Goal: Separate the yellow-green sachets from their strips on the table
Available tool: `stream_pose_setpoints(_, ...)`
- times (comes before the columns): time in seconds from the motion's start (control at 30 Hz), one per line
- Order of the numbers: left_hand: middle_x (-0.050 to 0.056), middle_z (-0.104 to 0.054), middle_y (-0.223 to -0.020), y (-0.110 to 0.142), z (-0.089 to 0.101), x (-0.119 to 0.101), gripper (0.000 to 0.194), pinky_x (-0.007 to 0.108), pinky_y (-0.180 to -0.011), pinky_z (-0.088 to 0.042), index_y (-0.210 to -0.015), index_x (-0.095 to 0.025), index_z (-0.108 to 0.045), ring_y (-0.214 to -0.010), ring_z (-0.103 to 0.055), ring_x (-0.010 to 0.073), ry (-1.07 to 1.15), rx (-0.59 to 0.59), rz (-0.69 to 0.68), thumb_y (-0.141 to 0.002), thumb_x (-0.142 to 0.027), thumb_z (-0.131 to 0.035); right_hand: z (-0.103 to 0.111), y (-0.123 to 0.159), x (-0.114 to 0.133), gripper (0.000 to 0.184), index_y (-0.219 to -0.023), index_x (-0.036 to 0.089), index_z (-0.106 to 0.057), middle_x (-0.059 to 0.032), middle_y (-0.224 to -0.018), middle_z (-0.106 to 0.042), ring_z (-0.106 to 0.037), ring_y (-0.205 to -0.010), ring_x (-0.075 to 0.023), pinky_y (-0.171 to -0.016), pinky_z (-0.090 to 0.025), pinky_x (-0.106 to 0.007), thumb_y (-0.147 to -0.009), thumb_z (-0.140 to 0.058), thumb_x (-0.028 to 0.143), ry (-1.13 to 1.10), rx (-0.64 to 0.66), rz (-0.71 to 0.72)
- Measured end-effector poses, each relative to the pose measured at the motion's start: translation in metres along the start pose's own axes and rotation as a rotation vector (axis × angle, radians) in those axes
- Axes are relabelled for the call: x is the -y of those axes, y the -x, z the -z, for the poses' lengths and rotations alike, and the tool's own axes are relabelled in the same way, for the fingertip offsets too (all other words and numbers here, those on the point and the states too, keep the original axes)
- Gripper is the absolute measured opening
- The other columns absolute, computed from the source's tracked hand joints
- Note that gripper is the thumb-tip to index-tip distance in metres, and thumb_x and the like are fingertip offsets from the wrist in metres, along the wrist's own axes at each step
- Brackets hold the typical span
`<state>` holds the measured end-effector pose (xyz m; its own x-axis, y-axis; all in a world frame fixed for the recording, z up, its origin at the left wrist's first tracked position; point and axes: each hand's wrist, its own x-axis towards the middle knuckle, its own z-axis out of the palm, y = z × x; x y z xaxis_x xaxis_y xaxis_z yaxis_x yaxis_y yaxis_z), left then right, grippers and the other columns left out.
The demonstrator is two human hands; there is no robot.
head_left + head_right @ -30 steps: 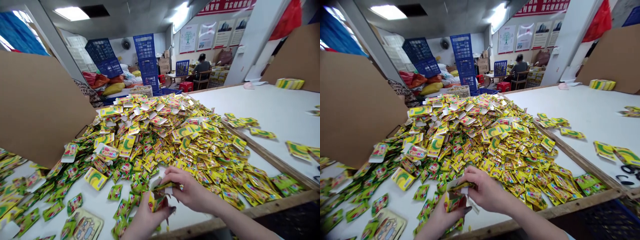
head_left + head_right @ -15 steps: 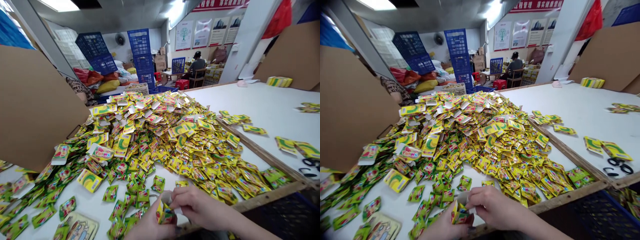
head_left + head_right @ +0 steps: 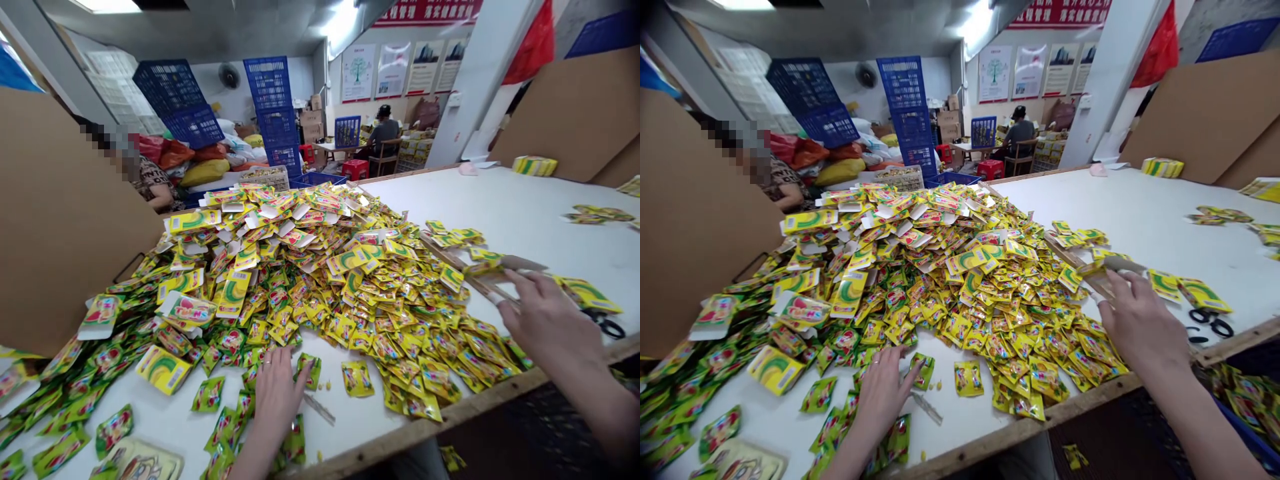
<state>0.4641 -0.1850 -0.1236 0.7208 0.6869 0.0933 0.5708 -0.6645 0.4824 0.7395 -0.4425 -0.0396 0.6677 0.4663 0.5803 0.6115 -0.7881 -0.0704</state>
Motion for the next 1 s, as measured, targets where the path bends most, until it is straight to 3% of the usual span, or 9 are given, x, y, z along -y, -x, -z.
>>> stream_pose_setpoints(0.1,0.016,-0.060,-0.093,-0.005,-0.010,0.007,0.033,0.050,-0.085,-0.034,-0.084,-0.013,-0.060,-0.099,-0.047,0.0361,-0.081,0.032,0.031,-0.074,-0.043,-0.050,-0.018,0.023,0.038,0.033,-0.112,0.014,-0.054,-0.0156,-0.108,-0.060,-0.055,-0.099,-0.0274,-0.082,-0.043,-0.039,-0.080,-0.049,0.021,-0.204,0.081,0.377)
stream_pose_setpoints(0.17,0.012,-0.059,-0.089,-0.004,-0.014,0.007,0.023,0.046,-0.084,-0.035,-0.078,-0.016,-0.057,-0.096,-0.050,0.0328,-0.019,0.047,0.017,-0.074,-0.038,-0.052,-0.039,0.055,0.082,0.039,-0.113,0.018,-0.054,-0.0105,-0.107,-0.062,-0.054,-0.100,-0.0255,-0.087,-0.041,-0.039,-0.074,-0.054,0.020,-0.359,0.321,0.689)
stream_pose_setpoints(0.27,0.005,-0.060,-0.085,0.000,-0.009,0.009,0.017,0.035,-0.076,-0.041,-0.084,-0.020,-0.050,-0.084,-0.057,0.0230,0.092,0.051,0.019,-0.081,-0.034,-0.043,-0.067,0.094,0.130,0.044,-0.114,0.015,-0.053,-0.0134,-0.103,-0.063,-0.054,-0.098,-0.0286,-0.082,-0.042,-0.042,-0.070,-0.056,0.017,-0.377,0.541,0.833)
stream_pose_setpoints(0.37,-0.001,-0.059,-0.072,0.002,0.002,0.016,0.022,0.025,-0.059,-0.041,-0.096,-0.021,-0.044,-0.061,-0.056,0.0161,0.309,0.067,0.072,-0.085,-0.039,-0.039,-0.073,0.095,0.141,0.034,-0.105,0.012,-0.057,-0.0139,-0.093,-0.065,-0.057,-0.091,-0.0267,-0.079,-0.043,-0.041,-0.073,-0.049,0.007,-0.400,0.571,0.781)
stream_pose_setpoints(0.47,-0.007,-0.051,-0.057,0.008,0.013,0.020,0.031,0.022,-0.051,-0.034,-0.101,-0.019,-0.046,-0.050,-0.049,0.0132,0.622,0.123,0.135,-0.081,-0.043,-0.049,-0.053,0.070,0.142,0.037,-0.111,0.016,-0.052,-0.0107,-0.103,-0.062,-0.056,-0.095,-0.0209,-0.083,-0.044,-0.035,-0.078,-0.042,0.005,-0.661,0.618,0.632)
stream_pose_setpoints(0.6,0.001,-0.062,-0.073,0.020,0.019,0.013,0.036,0.025,-0.064,-0.044,-0.107,-0.019,-0.054,-0.071,-0.059,0.0168,0.910,0.304,0.129,-0.079,-0.041,-0.054,-0.020,0.050,0.168,0.037,-0.111,0.022,-0.051,-0.0040,-0.100,-0.062,-0.057,-0.093,-0.0148,-0.082,-0.044,-0.026,-0.082,-0.037,0.004,-0.975,0.763,0.649)
stream_pose_setpoints(0.77,0.010,-0.065,-0.106,0.030,0.020,0.002,0.042,0.036,-0.091,-0.043,-0.104,-0.017,-0.061,-0.105,-0.055,0.0253,1.040,0.133,0.285,-0.077,-0.048,-0.053,-0.017,0.055,0.197,0.043,-0.113,0.019,-0.050,-0.0065,-0.095,-0.061,-0.057,-0.087,-0.0174,-0.076,-0.045,-0.028,-0.075,-0.039,0.000,-0.806,0.707,0.718)
stream_pose_setpoints(0.87,0.010,-0.067,-0.102,0.028,0.021,-0.003,0.037,0.036,-0.089,-0.045,-0.102,-0.017,-0.061,-0.099,-0.059,0.0249,1.147,0.213,0.180,-0.077,-0.044,-0.057,-0.023,0.056,0.196,0.045,-0.115,0.022,-0.052,-0.0053,-0.089,-0.059,-0.056,-0.082,-0.0166,-0.072,-0.046,-0.027,-0.078,-0.038,0.001,-0.813,0.708,0.760)
stream_pose_setpoints(1.0,0.011,-0.068,-0.099,0.026,0.017,-0.014,0.034,0.033,-0.084,-0.047,-0.102,-0.015,-0.058,-0.091,-0.062,0.0220,1.182,0.229,0.140,-0.077,-0.037,-0.059,-0.037,0.061,0.194,0.048,-0.126,0.027,-0.044,-0.0089,-0.115,-0.050,-0.052,-0.100,-0.0184,-0.077,-0.049,-0.030,-0.081,-0.047,0.010,-1.206,0.721,0.382)
